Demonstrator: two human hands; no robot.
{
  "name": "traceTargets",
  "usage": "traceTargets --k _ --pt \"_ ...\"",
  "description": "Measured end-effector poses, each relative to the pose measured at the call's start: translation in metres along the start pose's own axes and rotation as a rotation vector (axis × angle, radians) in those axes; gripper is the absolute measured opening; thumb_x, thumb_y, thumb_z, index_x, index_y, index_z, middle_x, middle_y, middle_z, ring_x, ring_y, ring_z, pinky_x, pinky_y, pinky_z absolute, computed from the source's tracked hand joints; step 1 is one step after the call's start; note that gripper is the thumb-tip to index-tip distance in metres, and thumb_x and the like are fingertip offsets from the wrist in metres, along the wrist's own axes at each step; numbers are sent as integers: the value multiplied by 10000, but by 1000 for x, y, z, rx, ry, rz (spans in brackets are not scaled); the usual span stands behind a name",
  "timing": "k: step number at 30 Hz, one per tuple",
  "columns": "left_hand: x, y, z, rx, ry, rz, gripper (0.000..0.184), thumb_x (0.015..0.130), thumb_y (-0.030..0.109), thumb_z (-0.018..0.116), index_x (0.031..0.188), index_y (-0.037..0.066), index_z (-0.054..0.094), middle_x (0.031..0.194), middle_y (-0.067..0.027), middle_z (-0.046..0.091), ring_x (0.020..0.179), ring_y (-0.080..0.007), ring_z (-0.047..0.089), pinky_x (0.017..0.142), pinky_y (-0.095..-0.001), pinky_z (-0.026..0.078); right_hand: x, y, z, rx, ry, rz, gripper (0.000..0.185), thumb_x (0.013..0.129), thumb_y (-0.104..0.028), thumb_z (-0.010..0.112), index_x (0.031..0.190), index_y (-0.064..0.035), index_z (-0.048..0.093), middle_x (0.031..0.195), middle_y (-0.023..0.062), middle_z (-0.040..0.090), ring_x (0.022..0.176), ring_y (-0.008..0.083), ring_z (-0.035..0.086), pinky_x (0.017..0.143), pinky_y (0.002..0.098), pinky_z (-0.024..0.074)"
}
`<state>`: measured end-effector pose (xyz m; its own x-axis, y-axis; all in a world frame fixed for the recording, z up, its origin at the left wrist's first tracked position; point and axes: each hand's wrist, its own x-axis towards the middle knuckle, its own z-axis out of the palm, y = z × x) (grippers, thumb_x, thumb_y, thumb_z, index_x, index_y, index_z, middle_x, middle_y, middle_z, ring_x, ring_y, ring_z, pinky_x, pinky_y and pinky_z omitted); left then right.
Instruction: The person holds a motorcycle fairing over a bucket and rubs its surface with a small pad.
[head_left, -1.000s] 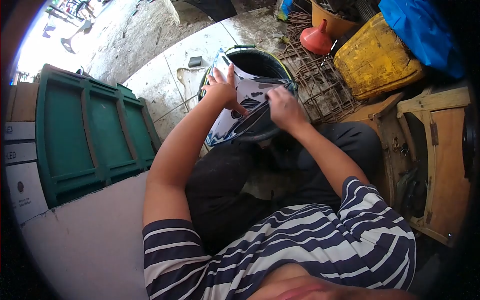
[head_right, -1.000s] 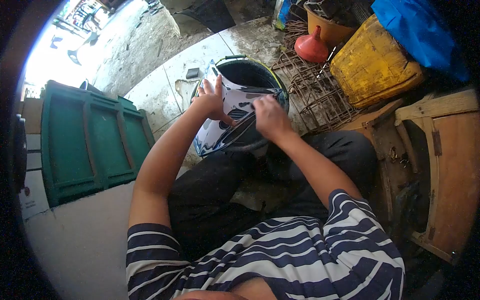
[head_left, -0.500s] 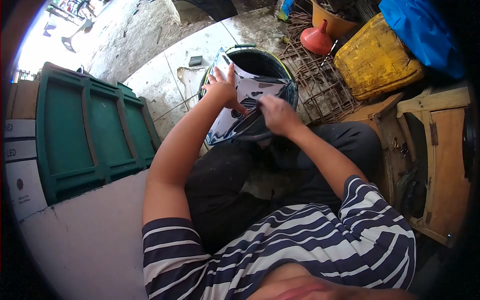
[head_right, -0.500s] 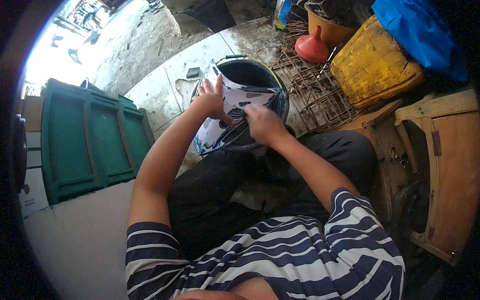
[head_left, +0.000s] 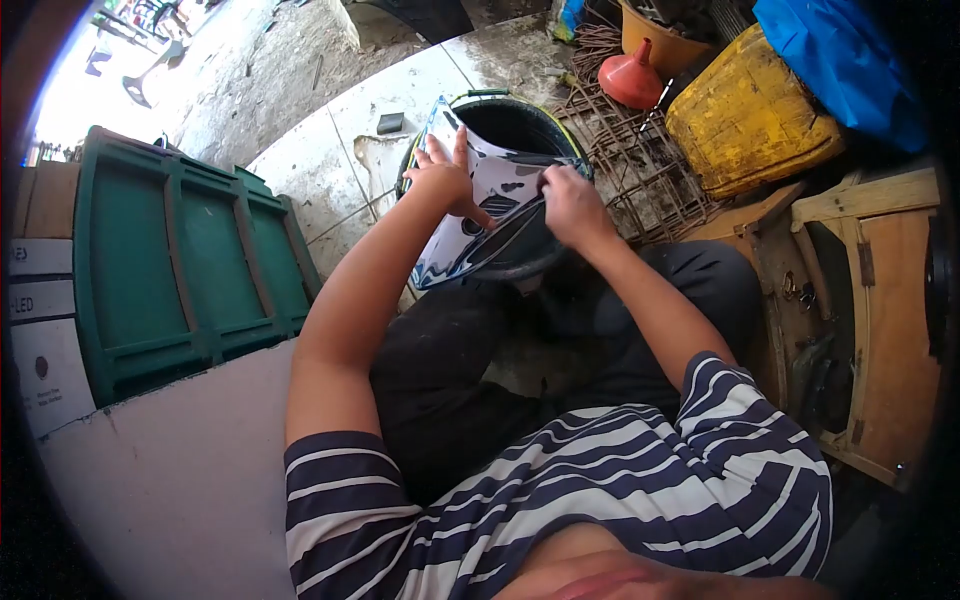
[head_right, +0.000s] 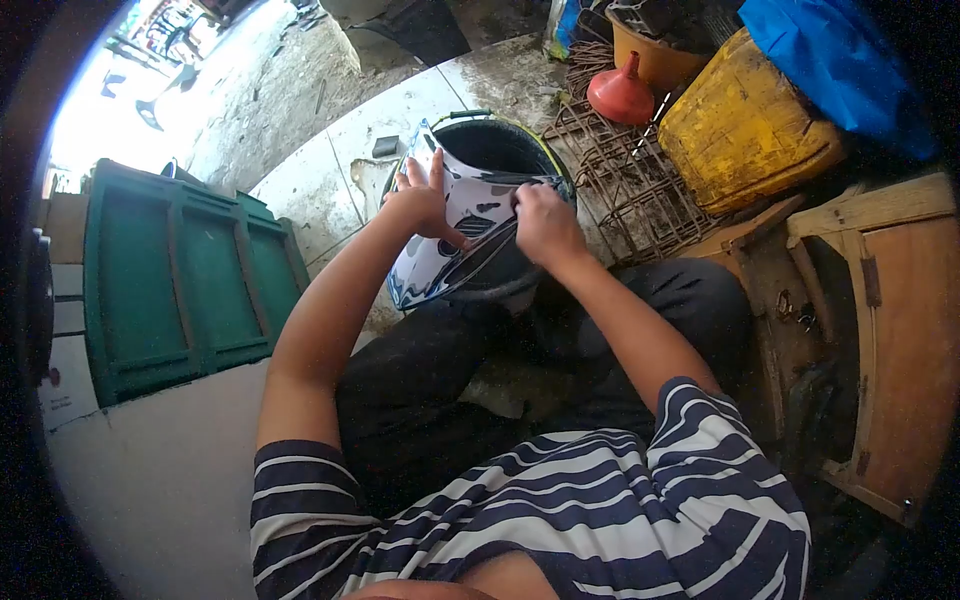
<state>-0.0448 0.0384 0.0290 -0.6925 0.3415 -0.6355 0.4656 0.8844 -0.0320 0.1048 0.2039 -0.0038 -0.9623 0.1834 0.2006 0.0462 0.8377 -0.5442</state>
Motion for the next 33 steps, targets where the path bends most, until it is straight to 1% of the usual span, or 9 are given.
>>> traceTargets --k 3,10,12,13,17,20,23,28,33 --pt "-2 1 -2 3 -14 -10 1791 487 714 975 1625 194 -306 1711 -356 -90 1581 -551 110 1193 -681 316 -17 -15 10 91 -92 -120 125 975 -121 565 1042 -25 610 1012 220 657 1021 455 642 881 541 527" --pt "6 -1 4 9 8 -8 1790 464 756 956 1637 231 -290 1725 -332 -64 1586 -543 106 1182 -704 307 0 -6 -6 29 -52 87 144 976 -65 524 1078 -11 609 1087 224 660 1041 447 627 929 528 514" --pt "4 -1 4 2 15 -3 1788 464 757 955 1641 224 -281 1724 -335 -62 1584 -548 108 1181 -704 308 -12 -8 10 -53 12 -208 165 945 -39 510 1077 -5 603 1085 233 650 1036 461 624 926 538 508" --pt "3 -1 3 10 14 -4 1794 459 751 960 1641 218 -280 1723 -337 -60 1582 -550 116 1178 -707 311 -18 -12 16 -37 -32 -228 168 926 -36 505 1065 -4 595 1079 241 653 1042 467 620 923 545 503" --pt "1 0 2 24 -17 1 1796 490 735 962 1618 169 -316 1710 -359 -88 1580 -554 113 1190 -685 315 -10 -13 2 47 -51 2 136 947 -58 507 1049 -3 580 1039 245 665 1035 475 616 913 558 497" --pt "1 0 0 22 -16 -5 1799 487 736 962 1617 172 -318 1711 -359 -85 1578 -557 118 1196 -676 314 -1 -2 -3 26 -32 22 142 958 -64 504 1048 -1 594 1035 244 666 1034 475 611 914 553 497" --pt "2 2 -2 17 -11 -9 1800 482 730 967 1620 181 -314 1713 -355 -83 1577 -559 121 1203 -668 308 -20 -6 21 -30 12 -246 140 953 -54 508 1037 -3 606 1039 244 665 1023 481 610 911 553 500" --pt "3 -1 3 13 22 10 1800 477 727 971 1627 172 -298 1711 -360 -76 1576 -561 122 1182 -685 330 0 3 -2 59 25 97 113 996 -97 524 1061 -41 598 1039 236 632 998 485 616 877 547 507" --pt "1 1 -2 -1 4 5 1780 480 721 973 1643 193 -266 1706 -370 -72 1570 -570 127 1196 -672 320 -18 -14 14 16 36 -233 114 966 -62 513 1024 -1 590 1041 246 657 1047 479 621 967 551 490"
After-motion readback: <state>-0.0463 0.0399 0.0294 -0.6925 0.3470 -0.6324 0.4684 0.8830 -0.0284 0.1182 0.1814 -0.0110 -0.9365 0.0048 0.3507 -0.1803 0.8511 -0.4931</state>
